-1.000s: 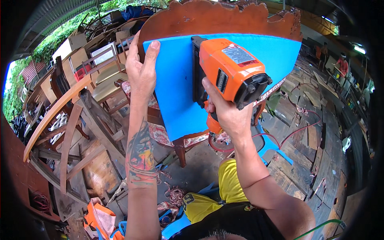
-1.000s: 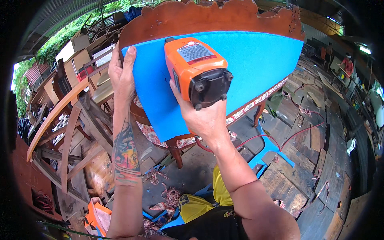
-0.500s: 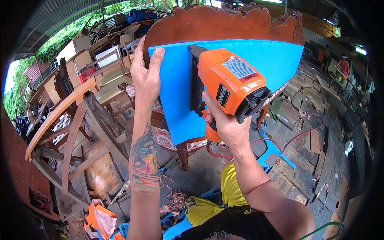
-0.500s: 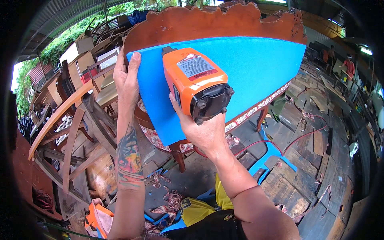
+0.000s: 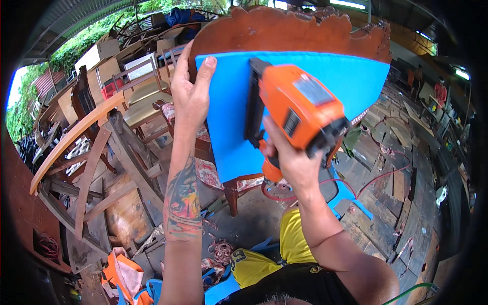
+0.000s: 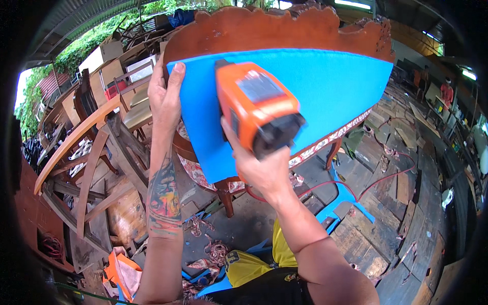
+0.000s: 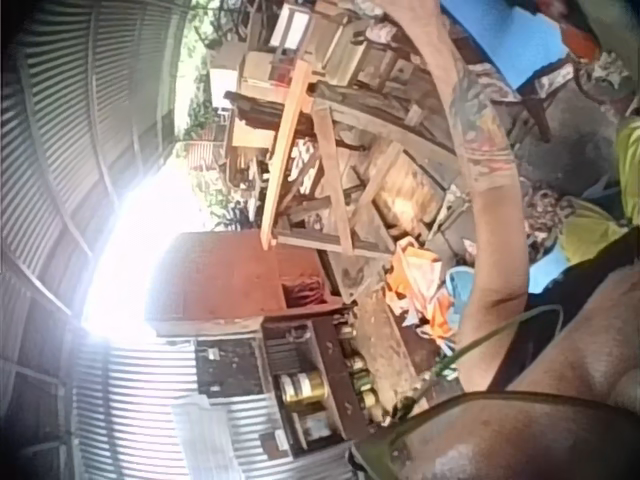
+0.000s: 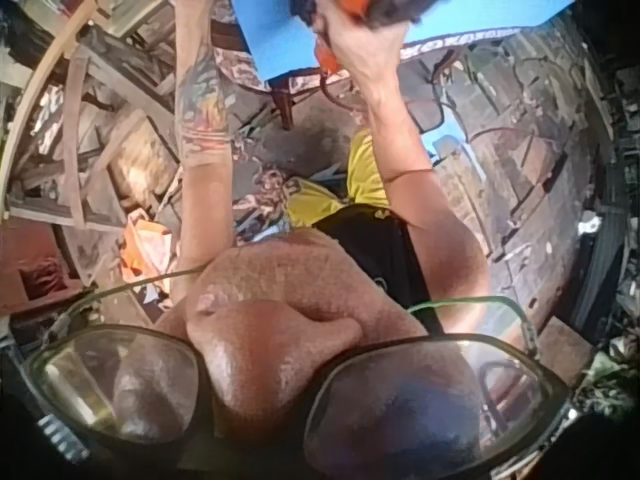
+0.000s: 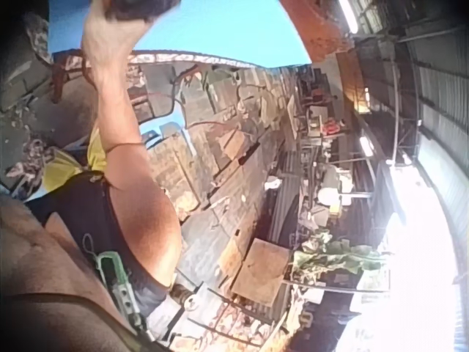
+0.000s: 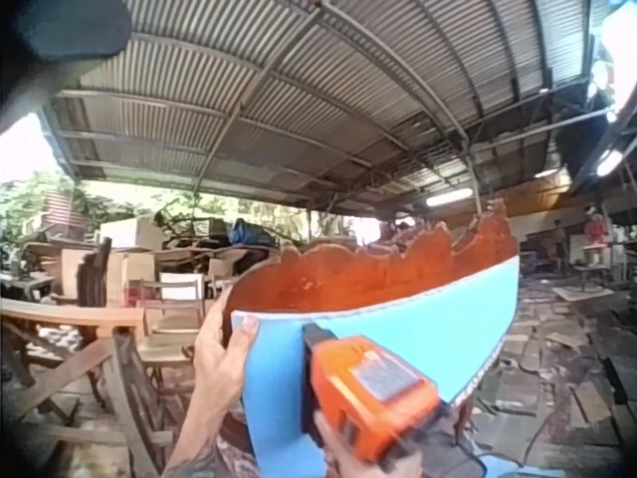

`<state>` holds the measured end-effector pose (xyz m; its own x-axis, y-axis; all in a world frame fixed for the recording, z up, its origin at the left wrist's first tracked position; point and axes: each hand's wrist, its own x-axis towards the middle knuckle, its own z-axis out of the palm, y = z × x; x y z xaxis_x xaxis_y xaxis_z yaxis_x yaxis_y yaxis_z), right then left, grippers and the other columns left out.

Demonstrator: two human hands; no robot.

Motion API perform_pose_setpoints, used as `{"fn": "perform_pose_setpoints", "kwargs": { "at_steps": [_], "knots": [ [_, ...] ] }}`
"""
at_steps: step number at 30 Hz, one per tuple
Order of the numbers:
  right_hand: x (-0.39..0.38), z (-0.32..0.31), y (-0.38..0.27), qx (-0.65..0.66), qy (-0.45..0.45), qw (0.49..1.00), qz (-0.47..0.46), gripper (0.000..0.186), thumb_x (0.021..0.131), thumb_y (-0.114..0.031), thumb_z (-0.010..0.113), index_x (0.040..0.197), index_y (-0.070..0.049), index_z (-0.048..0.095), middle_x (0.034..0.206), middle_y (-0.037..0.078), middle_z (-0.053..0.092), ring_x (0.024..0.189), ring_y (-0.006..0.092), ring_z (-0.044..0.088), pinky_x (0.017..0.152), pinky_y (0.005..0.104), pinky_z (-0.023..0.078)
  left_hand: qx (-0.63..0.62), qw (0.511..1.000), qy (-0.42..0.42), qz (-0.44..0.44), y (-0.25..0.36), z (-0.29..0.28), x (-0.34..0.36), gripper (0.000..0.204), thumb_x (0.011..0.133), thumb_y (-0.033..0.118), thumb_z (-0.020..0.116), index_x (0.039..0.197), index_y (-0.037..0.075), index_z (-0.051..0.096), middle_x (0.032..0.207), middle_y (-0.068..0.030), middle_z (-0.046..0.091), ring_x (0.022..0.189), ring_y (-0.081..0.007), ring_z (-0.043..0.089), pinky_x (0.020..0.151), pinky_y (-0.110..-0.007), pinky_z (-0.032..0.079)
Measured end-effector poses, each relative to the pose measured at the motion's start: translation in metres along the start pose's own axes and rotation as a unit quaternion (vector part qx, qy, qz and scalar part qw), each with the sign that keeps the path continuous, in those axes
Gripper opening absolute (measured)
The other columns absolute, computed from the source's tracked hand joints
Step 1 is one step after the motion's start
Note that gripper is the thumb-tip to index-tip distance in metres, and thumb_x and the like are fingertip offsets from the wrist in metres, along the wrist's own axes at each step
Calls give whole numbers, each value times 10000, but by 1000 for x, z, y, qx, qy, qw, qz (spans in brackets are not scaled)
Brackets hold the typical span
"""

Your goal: Applying foam and fabric to a wooden furniture frame using a pneumatic stapler.

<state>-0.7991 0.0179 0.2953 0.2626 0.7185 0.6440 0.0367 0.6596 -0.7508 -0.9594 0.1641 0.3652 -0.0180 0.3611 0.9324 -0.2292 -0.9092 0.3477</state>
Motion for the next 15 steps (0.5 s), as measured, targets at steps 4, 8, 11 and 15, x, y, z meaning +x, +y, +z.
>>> {"fn": "perform_pose_setpoints", "kwargs": {
  "at_steps": [4,8,11,15],
  "knots": [
    [-26,-32,10,49,-1,999,-15,89,939,-38,709,989,21,663,731,28,629,620,118,620,572,291,501,22,999,27,19,-1,3,-3,617,1014,237,652,1477,-15,331,1298,-188,603,1159,-193,588,982,-314,472],
    [-31,-62,15,35,3,999,9,69,977,-37,609,1016,17,627,697,40,570,590,138,581,564,312,501,181,957,112,199,-1,17,-11,708,909,230,791,1428,8,362,1279,-205,608,1248,-273,538,1063,-388,415],
    [-24,-72,18,24,23,999,-7,148,1002,-56,541,1116,24,590,679,41,524,559,141,544,550,320,496,375,884,177,218,5,26,-31,556,803,173,870,1248,35,566,1255,-148,640,1188,-296,559,1002,-418,427],
    [-17,-71,19,26,58,998,-31,303,1009,-66,528,1292,42,531,669,29,511,542,123,529,534,308,486,467,794,144,361,5,37,-41,326,768,155,843,1053,153,685,1066,-1,687,960,-229,605,886,-390,446]
  ]
}}
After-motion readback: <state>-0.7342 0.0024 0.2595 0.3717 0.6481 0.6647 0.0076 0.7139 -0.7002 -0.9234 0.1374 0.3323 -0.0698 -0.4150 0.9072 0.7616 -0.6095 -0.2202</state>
